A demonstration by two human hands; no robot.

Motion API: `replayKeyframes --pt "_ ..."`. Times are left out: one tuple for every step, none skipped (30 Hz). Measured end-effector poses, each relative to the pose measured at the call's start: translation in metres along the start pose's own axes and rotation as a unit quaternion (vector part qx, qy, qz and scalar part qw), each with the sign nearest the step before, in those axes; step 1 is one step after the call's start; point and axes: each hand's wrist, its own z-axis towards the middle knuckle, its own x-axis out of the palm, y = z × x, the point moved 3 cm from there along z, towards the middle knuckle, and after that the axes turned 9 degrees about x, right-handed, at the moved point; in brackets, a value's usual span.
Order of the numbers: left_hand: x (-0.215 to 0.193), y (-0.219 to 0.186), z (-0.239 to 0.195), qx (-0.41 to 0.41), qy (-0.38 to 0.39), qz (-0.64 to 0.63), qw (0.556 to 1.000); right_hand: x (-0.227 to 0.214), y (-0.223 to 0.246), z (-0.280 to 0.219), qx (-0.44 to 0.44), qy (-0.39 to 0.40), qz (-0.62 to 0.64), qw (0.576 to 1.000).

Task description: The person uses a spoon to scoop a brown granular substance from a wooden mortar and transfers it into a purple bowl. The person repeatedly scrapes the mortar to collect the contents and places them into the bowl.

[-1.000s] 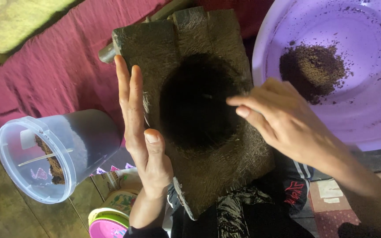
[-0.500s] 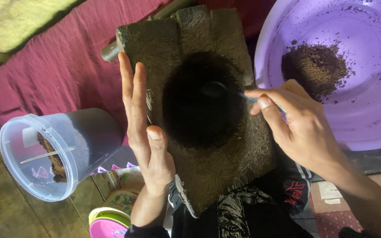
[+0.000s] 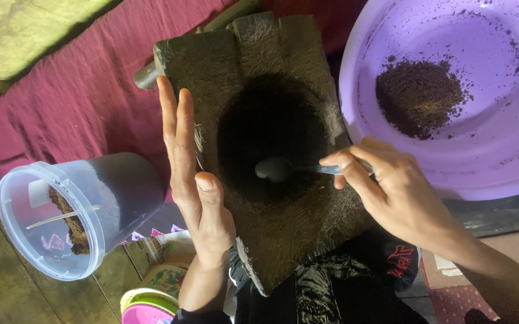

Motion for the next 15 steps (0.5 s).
replayKeyframes --pt "0.000 0.000 0.000 0.000 0.000 0.000 1.000 -0.001 -0.001 0.000 0.003 0.010 0.031 0.999" --pt "0.000 0.001 -0.001 0.001 0.000 0.001 1.000 -0.001 -0.002 0.001 0.006 0.020 0.062 0.998" --pt "0.000 0.001 -0.001 0.001 0.000 0.001 1.000 -0.002 -0.006 -0.002 0.005 0.020 0.062 0.998" --pt "-0.001 0.001 -0.001 0.001 0.001 0.000 1.000 -0.003 -0.011 -0.005 0.011 0.036 0.078 0.996" --pt "-0.001 0.002 -0.001 0.002 0.003 -0.001 1.000 -0.003 -0.016 -0.007 0.017 0.052 0.093 0.994" --pt "-0.001 0.001 -0.001 0.002 0.002 0.000 1.000 -0.001 -0.021 -0.006 0.016 0.053 0.093 0.994" --pt "-0.001 0.001 -0.001 -0.001 0.002 -0.004 1.000 -0.001 -0.025 -0.005 -0.001 0.062 0.191 0.980" --pt "-0.001 0.000 -0.001 -0.003 0.002 -0.008 1.000 0.000 -0.030 -0.004 -0.017 0.070 0.287 0.955" --pt "-0.001 0.001 -0.001 -0.003 0.001 -0.008 1.000 -0.006 -0.031 -0.007 -0.018 0.070 0.287 0.955" --pt "-0.001 0.001 -0.001 0.000 0.000 -0.009 1.000 -0.012 -0.034 -0.010 0.012 0.060 0.257 0.965" --pt "-0.001 0.002 -0.002 0.002 -0.002 -0.009 1.000 -0.017 -0.037 -0.013 0.042 0.050 0.227 0.972" --pt "-0.001 0.001 -0.002 0.002 -0.002 -0.009 1.000 -0.023 -0.031 -0.017 0.043 0.050 0.227 0.972" --pt "-0.001 0.001 -0.002 0.000 -0.002 -0.008 1.000 -0.033 -0.030 -0.021 0.099 -0.009 0.219 0.971" --pt "-0.001 0.001 -0.001 -0.002 -0.003 -0.006 1.000 -0.042 -0.029 -0.026 0.155 -0.068 0.210 0.963" --pt "0.000 0.001 -0.001 -0.002 -0.001 -0.008 1.000 -0.045 -0.073 -0.044 0.156 -0.069 0.210 0.963"
